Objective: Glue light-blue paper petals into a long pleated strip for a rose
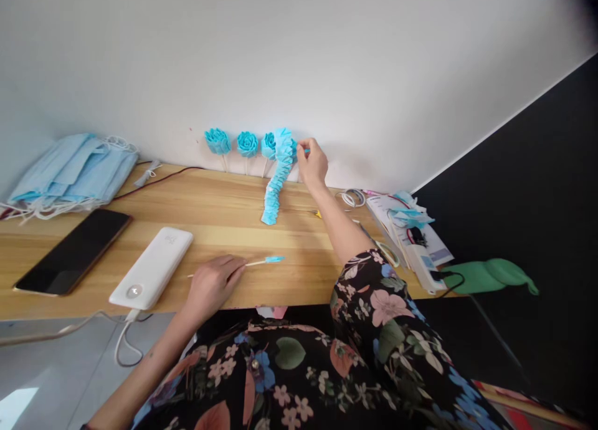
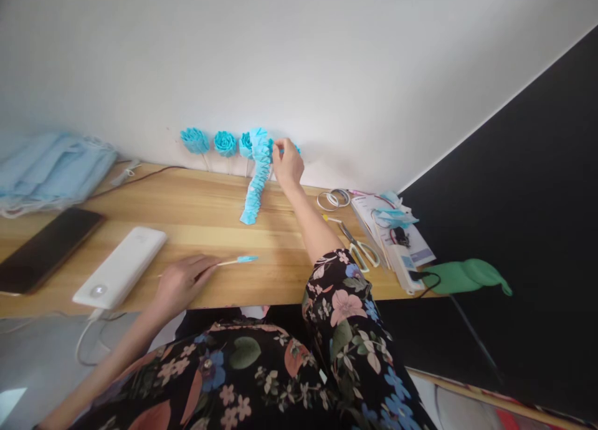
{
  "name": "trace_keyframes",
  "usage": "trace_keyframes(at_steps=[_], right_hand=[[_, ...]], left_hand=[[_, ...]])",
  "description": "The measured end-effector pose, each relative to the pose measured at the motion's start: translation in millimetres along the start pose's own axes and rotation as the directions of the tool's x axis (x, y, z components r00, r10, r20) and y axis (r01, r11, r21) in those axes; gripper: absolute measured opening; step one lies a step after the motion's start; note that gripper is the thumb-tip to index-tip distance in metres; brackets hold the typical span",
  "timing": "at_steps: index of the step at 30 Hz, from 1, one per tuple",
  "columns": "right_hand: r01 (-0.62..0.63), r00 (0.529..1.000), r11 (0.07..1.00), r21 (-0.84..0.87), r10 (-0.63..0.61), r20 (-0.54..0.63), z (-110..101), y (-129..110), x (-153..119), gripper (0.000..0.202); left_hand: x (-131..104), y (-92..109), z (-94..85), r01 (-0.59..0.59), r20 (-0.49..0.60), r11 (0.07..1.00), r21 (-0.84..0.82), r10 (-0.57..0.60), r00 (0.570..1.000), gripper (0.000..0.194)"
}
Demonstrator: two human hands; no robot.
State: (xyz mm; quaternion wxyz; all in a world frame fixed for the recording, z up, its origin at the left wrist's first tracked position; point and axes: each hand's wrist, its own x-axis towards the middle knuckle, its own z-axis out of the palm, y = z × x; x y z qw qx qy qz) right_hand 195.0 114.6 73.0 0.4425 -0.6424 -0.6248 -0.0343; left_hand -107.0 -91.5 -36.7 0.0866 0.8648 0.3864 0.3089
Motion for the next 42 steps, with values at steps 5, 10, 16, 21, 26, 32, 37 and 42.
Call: trace_keyframes(at_steps=[5,10,16,21,26,32,37,42], right_hand=[[0.155,0.987,0.978,0.138,-0.146,-0.072,-17,1,-16,0.037],[0.184,0.982,0.966,0.184,-0.187,0.002,-29,4,-48,0.037],[0.046,0.996,0.983,0.177,-0.058,0.067,-26,28,-60,0.028],[0.094,0.950,0.995,0.045,-0.103,0.295,-12,27,-72,0.034],[0.330,0.845,0.941,-0.079,-0.257,0.470,16,15,-72,0.052],[0.479,0.749,0.871,-0.107,-0.342,0.567,53,0,-56,0.051],[0.377,0.779,0.926,0.012,-0.324,0.537,45,-15,-54,0.025],[0.067,0.936,0.919,0.390,-0.193,0.294,-23,-27,-38,0.035]], left_hand=[[0,0,-0.4,-0.012,-0.020,1.000,-0.006,0.012,1.000,0.033],[2,0,-2.2,-0.021,-0.011,1.000,-0.017,0.021,1.000,0.033],[1,-1,-0.4,-0.014,-0.010,0.999,-0.031,0.014,1.000,0.035],[-2,-2,1.3,0.023,0.017,1.000,-0.017,-0.023,1.000,0.034],[6,2,-1.5,0.062,0.112,0.998,0.024,-0.064,0.992,0.031],[32,15,0.9,0.063,0.280,0.998,0.024,-0.067,0.958,0.028],[31,14,11.9,0.086,0.228,0.996,0.030,-0.090,0.969,0.030],[25,10,14.8,0.033,0.167,0.999,-0.013,-0.031,0.985,0.030]])
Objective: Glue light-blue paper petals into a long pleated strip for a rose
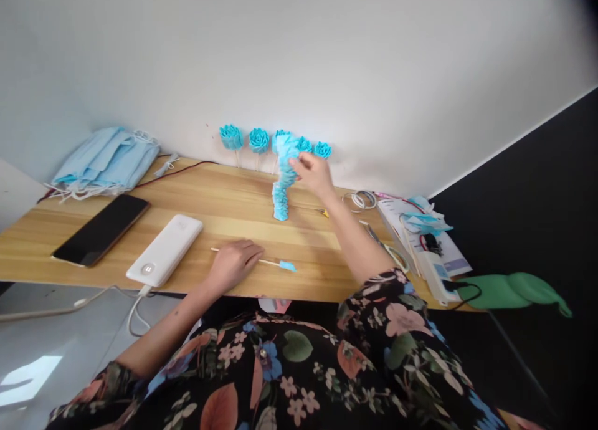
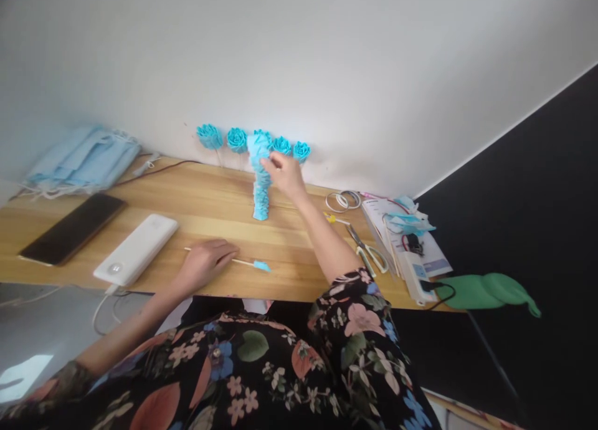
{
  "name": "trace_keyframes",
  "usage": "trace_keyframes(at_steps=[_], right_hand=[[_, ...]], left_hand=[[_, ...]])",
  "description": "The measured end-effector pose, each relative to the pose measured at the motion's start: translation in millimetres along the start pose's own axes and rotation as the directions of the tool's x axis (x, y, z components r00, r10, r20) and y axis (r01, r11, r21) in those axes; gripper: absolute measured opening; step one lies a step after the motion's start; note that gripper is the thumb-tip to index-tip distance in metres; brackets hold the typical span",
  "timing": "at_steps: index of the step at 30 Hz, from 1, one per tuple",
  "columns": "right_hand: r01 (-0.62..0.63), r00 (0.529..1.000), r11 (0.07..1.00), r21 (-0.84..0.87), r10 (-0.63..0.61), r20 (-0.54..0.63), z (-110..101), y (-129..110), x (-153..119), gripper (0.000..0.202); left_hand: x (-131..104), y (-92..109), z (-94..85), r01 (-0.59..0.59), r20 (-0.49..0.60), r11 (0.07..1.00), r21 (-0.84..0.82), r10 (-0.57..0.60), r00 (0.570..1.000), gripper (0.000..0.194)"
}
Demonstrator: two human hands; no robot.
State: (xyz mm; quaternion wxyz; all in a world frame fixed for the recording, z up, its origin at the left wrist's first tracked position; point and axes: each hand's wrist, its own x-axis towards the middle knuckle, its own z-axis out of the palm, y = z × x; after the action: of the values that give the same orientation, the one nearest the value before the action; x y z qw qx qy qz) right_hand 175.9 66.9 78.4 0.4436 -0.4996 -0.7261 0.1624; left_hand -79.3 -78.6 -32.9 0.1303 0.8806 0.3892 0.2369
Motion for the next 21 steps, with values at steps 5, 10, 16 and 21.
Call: trace_keyframes(at_steps=[5,10,16,21], right_hand=[[0.103,0.971,0.956,0.276,-0.037,-0.235,-94,-70,-11,0.044],[0.225,0.925,0.935,0.273,-0.117,-0.361,-130,-98,-19,0.042],[-0.132,0.988,0.954,0.269,0.150,-0.044,-48,-24,-12,0.047],[-0.460,0.888,0.862,0.212,0.448,0.104,42,50,-4,0.031]], left_hand=[[1,1,-1.9,0.002,-0.016,1.000,-0.021,-0.002,1.000,0.031],[0,0,-0.4,-0.023,-0.064,0.998,-0.054,0.019,0.998,0.032],[0,0,-2.0,-0.032,-0.031,0.998,-0.053,0.030,0.999,0.032],[0,1,-3.5,-0.035,-0.034,0.997,-0.062,0.033,0.999,0.032]])
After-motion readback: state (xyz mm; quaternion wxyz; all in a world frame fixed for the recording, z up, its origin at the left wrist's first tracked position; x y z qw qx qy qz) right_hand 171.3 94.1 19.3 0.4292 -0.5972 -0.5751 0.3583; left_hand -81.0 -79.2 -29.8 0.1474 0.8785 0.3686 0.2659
